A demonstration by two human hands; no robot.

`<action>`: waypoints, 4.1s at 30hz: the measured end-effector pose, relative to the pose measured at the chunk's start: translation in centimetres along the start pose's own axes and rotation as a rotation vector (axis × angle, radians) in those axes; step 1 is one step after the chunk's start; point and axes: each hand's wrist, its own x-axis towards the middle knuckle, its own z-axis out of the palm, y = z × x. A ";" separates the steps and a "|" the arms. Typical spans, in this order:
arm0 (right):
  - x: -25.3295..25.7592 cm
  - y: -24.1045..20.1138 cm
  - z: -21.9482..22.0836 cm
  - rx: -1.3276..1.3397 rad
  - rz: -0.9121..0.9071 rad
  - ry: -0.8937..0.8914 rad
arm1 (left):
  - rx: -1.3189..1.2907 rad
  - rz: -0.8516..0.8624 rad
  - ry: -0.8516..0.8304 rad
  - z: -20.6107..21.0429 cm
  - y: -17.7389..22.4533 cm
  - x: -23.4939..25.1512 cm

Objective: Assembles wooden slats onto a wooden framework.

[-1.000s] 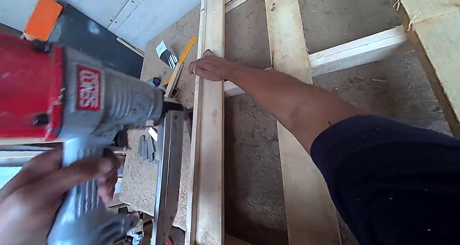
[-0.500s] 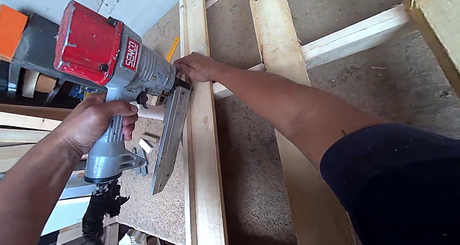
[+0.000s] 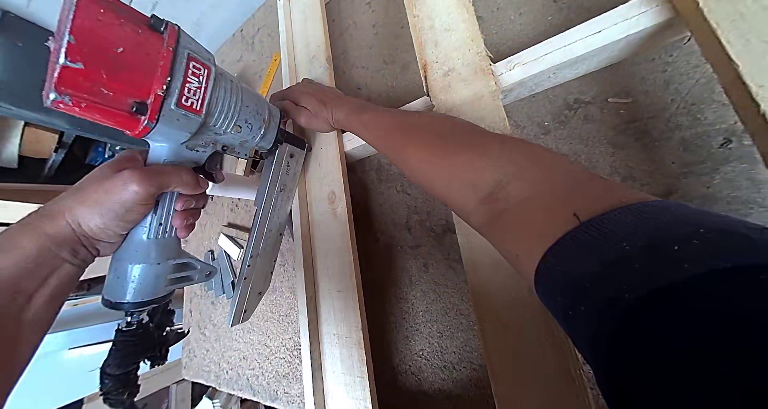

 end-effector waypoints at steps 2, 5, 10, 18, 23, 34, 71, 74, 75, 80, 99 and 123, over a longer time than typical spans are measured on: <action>0.0 -0.2 0.0 -0.010 0.006 -0.007 | -0.001 0.014 0.021 0.4 0.3 -0.6; 0.2 0.1 -0.4 -0.022 -0.016 0.005 | 0.000 0.101 0.025 0.3 -0.1 -0.8; -0.1 -0.4 -0.5 0.007 0.002 -0.009 | -0.030 0.133 0.015 0.0 0.0 -0.6; -0.4 -0.5 -0.6 0.042 0.054 -0.027 | -0.049 0.045 -0.018 0.4 0.1 0.0; -0.2 -0.2 -1.0 0.083 0.068 -0.014 | 0.009 0.114 -0.016 1.5 1.2 -0.8; 0.1 -0.4 -0.6 0.536 0.180 0.182 | 0.045 0.028 -0.004 3.1 3.0 -1.5; -21.4 -17.5 1.7 1.013 0.768 0.480 | 0.155 0.232 -0.188 14.3 15.8 -2.6; -21.6 -17.6 1.1 0.988 0.778 0.480 | 0.178 0.211 -0.201 14.2 16.6 -2.2; -21.7 -17.8 1.1 0.987 0.776 0.488 | 0.173 0.211 -0.198 14.1 16.5 -2.3; -21.7 -17.3 0.9 0.882 0.803 0.554 | 0.148 0.247 -0.214 14.2 17.0 -1.4; -35.0 -15.7 -13.3 1.058 0.603 0.451 | 0.115 0.345 -0.290 25.5 27.9 -5.1; -36.2 -14.9 -14.5 1.089 0.755 0.579 | 0.136 0.272 -0.215 29.3 31.7 -5.9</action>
